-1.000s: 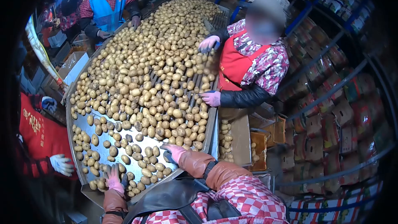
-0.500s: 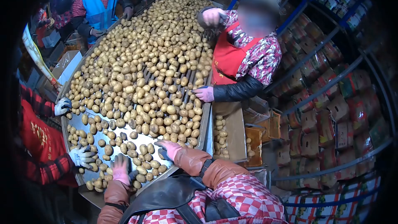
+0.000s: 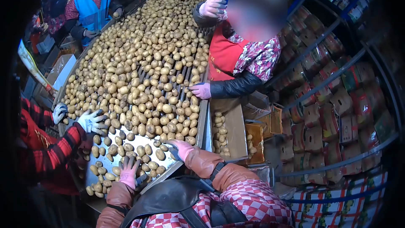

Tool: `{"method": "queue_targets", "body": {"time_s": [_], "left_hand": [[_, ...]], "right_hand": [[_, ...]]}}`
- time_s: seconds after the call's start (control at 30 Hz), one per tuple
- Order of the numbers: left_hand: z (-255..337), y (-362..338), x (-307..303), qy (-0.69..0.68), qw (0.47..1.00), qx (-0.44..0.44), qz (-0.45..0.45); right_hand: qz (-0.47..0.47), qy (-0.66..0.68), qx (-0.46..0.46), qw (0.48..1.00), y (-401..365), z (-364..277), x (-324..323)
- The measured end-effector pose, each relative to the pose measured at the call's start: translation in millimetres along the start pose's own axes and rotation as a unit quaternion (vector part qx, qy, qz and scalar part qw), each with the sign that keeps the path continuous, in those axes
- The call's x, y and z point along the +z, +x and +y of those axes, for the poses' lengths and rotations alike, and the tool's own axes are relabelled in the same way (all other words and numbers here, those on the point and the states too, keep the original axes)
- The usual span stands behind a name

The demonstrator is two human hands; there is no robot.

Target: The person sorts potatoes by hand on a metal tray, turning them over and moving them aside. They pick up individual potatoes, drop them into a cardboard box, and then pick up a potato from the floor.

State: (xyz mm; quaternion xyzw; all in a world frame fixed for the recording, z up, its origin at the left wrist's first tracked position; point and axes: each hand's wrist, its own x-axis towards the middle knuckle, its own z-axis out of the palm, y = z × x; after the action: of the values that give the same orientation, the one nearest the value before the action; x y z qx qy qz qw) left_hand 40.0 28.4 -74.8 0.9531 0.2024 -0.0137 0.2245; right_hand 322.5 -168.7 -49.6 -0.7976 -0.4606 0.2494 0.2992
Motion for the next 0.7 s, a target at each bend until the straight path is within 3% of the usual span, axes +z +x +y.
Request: {"method": "queue_targets", "body": {"time_s": [0.07,0.1,0.13,0.2,0.27,0.33,0.43,0.5,0.53,0.6,0.63,0.67,0.7], "left_hand": [[-12,1,-2,0.083,0.994,0.048,-0.048],[-19,-1,1,0.082,0.997,0.01,-0.002],[-13,-1,-26,0.065,0.997,-0.046,-0.021],[-53,-8,-15,0.092,0.989,-0.111,-0.009],[-75,-25,-20,0.067,0.976,-0.192,0.077],[-85,-38,-33,0.087,0.948,-0.302,0.05],[-103,-55,-14,0.075,0.926,-0.363,0.071],[-138,-60,27,0.009,0.901,-0.389,0.192],[-117,-51,22,0.011,0.9,-0.391,0.193],[-47,-18,-4,-0.069,0.846,-0.502,0.165],[-57,-1,41,-0.24,0.825,-0.426,0.284],[-66,17,87,-0.4,0.763,-0.328,0.389],[-21,14,59,-0.175,0.936,-0.202,0.23]], "right_hand": [[0.006,-0.019,0.028,0.999,-4,-3,0],[0.006,-0.019,0.027,0.999,-4,-2,-2],[0.01,-0.006,0.017,1.0,-5,-1,-4],[0.012,0.006,0.008,1.0,-7,2,-4],[0.013,0.038,-0.002,0.999,-7,3,-12],[0.025,0.052,0.013,0.998,-9,8,-12],[0.038,-0.028,0.012,0.999,-9,13,-15],[0.047,-0.022,0.02,0.998,-10,14,-17],[0.047,-0.02,0.018,0.999,-9,17,-15],[0.043,0.006,0.005,0.999,-3,25,-10],[0.042,0.007,0.004,0.999,1,25,-10],[0.028,0.008,-0.019,0.999,5,25,-9],[0.011,0.01,-0.04,0.999,7,26,-9]]}}
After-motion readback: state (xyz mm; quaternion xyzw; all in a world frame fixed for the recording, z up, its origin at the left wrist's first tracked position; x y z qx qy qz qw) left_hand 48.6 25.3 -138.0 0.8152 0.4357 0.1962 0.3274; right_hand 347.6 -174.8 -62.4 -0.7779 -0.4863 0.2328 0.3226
